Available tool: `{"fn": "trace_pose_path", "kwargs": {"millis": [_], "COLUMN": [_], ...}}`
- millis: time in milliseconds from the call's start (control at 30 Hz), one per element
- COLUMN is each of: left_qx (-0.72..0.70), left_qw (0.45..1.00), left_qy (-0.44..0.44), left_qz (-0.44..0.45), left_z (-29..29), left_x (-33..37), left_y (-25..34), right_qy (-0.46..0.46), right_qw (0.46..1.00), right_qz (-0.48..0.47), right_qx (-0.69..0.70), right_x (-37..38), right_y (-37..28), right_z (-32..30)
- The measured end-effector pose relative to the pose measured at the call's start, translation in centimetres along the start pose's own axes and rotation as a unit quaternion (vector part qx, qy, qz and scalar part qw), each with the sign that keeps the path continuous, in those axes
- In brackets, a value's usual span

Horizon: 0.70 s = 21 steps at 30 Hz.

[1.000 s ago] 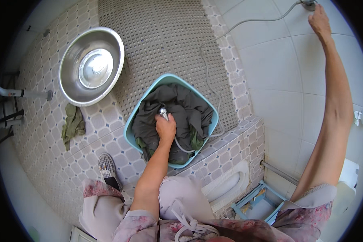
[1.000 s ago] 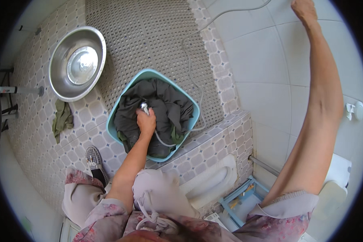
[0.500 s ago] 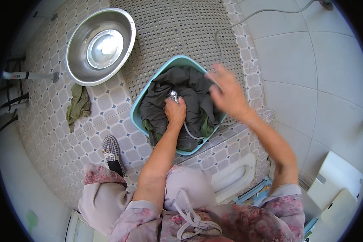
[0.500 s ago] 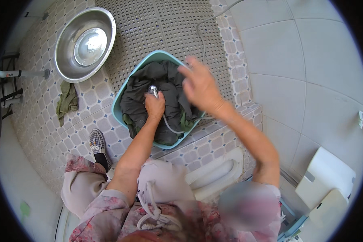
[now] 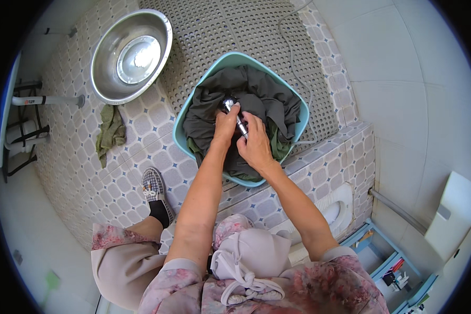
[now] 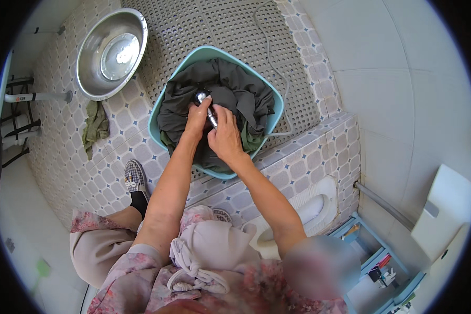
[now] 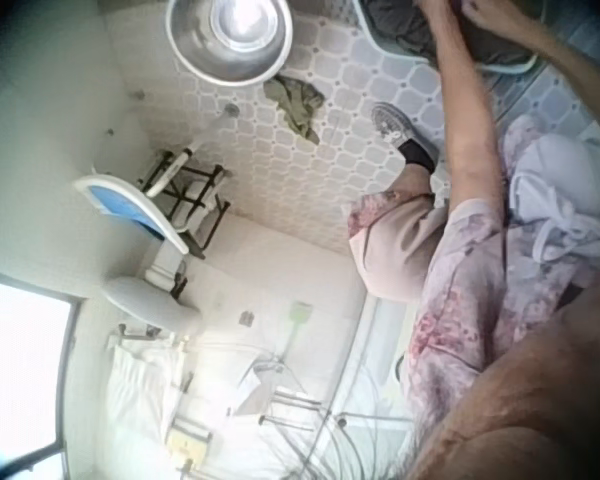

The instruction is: The person places a jacket into a basin, sprays water into the basin and a metal bowl using a handheld sprayer, and retrieves a detergent bottle from under a counter before returning to the bathroom.

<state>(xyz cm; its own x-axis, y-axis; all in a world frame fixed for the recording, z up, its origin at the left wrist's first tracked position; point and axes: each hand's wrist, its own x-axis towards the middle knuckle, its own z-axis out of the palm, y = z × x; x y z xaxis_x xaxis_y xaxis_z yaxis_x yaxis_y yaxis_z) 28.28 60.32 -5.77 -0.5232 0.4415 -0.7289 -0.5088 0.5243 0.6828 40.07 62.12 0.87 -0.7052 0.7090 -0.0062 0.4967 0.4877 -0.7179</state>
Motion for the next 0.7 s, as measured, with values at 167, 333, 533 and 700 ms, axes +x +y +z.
{"fn": "trace_pose_path", "kwargs": {"millis": [167, 333, 533, 700], "left_qx": [-0.137, -0.216, 0.207, 0.503], "left_qw": [0.982, 0.964, 0.946, 0.692], "left_qy": [-0.119, -0.134, -0.036, 0.109], "left_qz": [-0.055, -0.084, 0.247, 0.506], "left_z": [-1.6, -1.1, -0.5, -3.5], "left_x": [0.7, -1.4, -7.8, -10.6], "left_y": [-0.8, -0.9, 0.0, 2.1], "right_qy": [0.027, 0.084, 0.088, 0.156], "right_qw": [0.999, 0.992, 0.982, 0.976], "right_qz": [-0.007, 0.04, 0.139, 0.144], "right_qx": [0.029, 0.083, 0.09, 0.047], "right_x": [-0.4, 0.1, 0.9, 1.7], "right_y": [0.2, 2.5, 4.4, 5.5], "right_z": [0.4, 0.5, 1.6, 3.3]}}
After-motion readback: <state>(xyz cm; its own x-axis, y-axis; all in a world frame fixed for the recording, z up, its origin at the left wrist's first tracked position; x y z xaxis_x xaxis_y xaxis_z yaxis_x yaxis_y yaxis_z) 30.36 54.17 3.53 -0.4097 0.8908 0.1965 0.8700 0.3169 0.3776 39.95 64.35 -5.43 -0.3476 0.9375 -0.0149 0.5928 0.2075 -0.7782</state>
